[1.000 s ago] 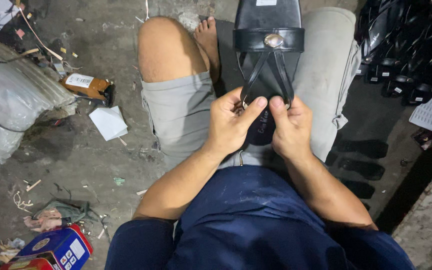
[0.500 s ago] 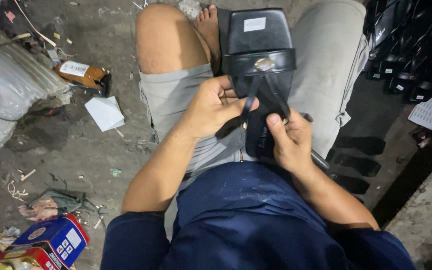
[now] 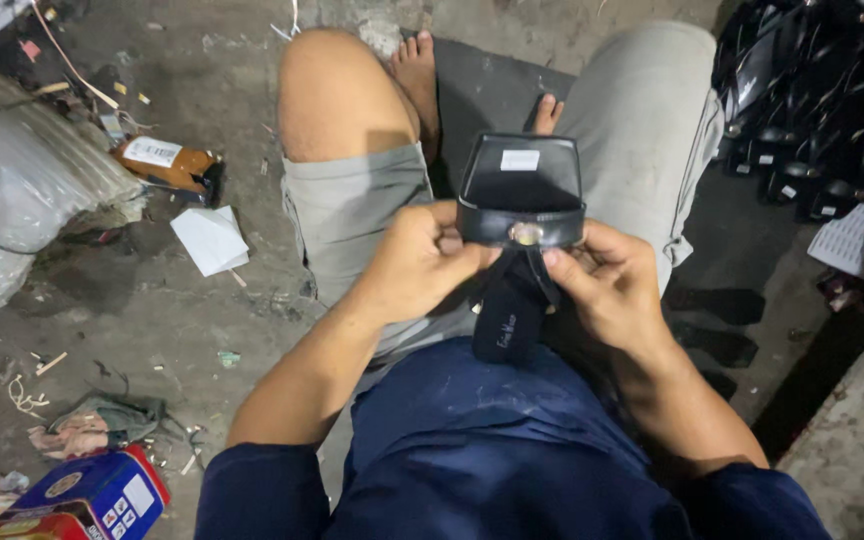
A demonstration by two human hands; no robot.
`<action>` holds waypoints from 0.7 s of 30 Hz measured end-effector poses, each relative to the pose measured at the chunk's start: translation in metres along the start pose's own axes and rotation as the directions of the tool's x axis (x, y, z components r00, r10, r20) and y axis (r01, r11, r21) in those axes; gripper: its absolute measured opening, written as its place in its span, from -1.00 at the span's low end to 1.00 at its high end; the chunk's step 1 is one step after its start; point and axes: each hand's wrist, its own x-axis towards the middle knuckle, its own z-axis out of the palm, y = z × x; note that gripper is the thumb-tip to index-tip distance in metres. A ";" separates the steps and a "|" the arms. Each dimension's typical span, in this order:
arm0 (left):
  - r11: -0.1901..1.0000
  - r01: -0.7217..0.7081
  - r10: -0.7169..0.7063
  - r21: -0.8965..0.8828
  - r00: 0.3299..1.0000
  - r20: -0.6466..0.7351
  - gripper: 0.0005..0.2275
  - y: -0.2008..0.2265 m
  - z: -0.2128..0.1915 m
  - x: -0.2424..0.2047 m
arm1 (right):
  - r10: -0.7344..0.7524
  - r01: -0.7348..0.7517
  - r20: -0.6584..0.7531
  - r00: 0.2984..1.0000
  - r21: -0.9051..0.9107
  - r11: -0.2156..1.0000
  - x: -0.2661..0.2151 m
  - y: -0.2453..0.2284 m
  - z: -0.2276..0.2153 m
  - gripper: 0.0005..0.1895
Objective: The person assembles black sandals by attaching straps to the sole using a handheld prying tool. They repeatedly pick up sandals, align the straps, and use the tool to secure the components before placing the finished sandals on the floor.
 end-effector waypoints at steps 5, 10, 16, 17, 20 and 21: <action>0.992 -0.114 0.120 0.043 0.979 -0.165 -0.88 -0.009 0.005 -0.002 | -0.038 0.038 0.007 0.999 -0.025 0.999 0.002 -0.002 0.001 -0.74; 0.975 -0.184 0.205 0.122 0.960 -0.190 -0.90 -0.026 0.012 -0.003 | -0.133 0.130 -0.076 0.988 -0.042 0.991 0.005 0.005 0.006 -0.82; 1.000 -0.001 0.002 -0.009 0.996 0.092 -0.70 0.014 -0.007 -0.003 | -0.212 0.208 -0.057 0.976 -0.074 0.975 0.010 0.005 0.006 -0.86; 0.999 -0.036 0.041 -0.030 0.982 0.186 -0.67 0.026 -0.014 -0.001 | -0.204 0.199 -0.055 0.977 -0.081 0.977 0.010 0.004 0.005 -0.87; 0.993 -0.114 0.115 -0.025 0.928 0.354 -0.60 0.056 -0.030 0.009 | -0.173 0.167 -0.048 0.984 -0.115 0.979 0.009 0.004 0.009 -0.83; 0.991 -0.131 0.115 0.027 0.935 0.336 -0.61 0.061 -0.030 0.013 | -0.162 0.155 -0.043 0.986 -0.130 0.979 0.008 0.003 0.011 -0.81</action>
